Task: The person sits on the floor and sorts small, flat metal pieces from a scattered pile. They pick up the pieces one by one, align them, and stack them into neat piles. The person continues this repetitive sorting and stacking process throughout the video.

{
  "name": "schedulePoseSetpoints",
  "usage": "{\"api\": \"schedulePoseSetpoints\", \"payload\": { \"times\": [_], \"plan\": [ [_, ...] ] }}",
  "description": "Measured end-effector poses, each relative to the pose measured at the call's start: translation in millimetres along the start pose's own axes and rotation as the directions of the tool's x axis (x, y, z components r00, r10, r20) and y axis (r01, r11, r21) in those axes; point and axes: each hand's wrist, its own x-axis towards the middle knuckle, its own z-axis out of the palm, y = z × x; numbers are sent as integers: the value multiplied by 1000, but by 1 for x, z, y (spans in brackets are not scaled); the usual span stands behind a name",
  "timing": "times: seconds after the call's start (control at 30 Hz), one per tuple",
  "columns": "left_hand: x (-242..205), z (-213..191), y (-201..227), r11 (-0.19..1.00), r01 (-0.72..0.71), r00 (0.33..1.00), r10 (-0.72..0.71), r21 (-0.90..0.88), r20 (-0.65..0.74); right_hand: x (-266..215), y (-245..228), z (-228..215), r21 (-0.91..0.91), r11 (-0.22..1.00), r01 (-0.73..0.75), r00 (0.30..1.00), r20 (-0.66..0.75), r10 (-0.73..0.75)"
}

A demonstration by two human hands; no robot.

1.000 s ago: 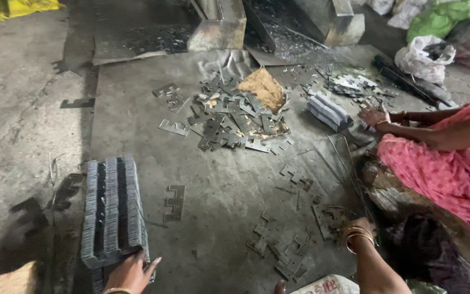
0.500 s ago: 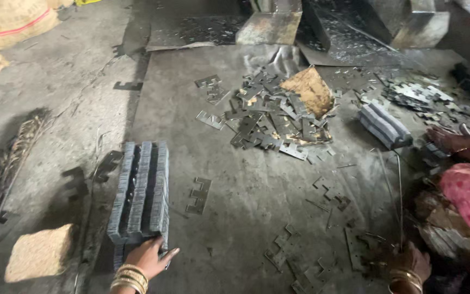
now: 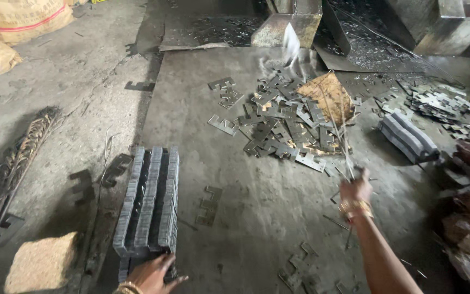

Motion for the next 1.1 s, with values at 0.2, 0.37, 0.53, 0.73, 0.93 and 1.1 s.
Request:
{"api": "schedulePoseSetpoints", "payload": {
  "times": [0.2,0.37,0.53,0.73,0.93,1.1],
  "plan": [
    [45,31,-24,997,59,995,-55,-50,78,99,-81,106,-173,961,215,976,23,-215],
    [59,26,-28,996,70,981,-59,-52,186,160,-99,177,-669,202,715,672,577,-464],
    [41,12,-14,997,27,977,-10,-77,214,167,-98,151,-604,493,626,775,554,-304],
    [1,-13,9,993,-16,994,28,-117,107,114,-104,33,-516,-243,822,398,824,-404],
    [-21,-28,22,994,-8,1000,5,-109,-31,0,-90,-124,-372,755,539,739,639,-212],
    [-25,-38,29,998,8,1000,-6,-65,25,-15,-91,-124,-332,830,448,812,540,-221]
  ]
}}
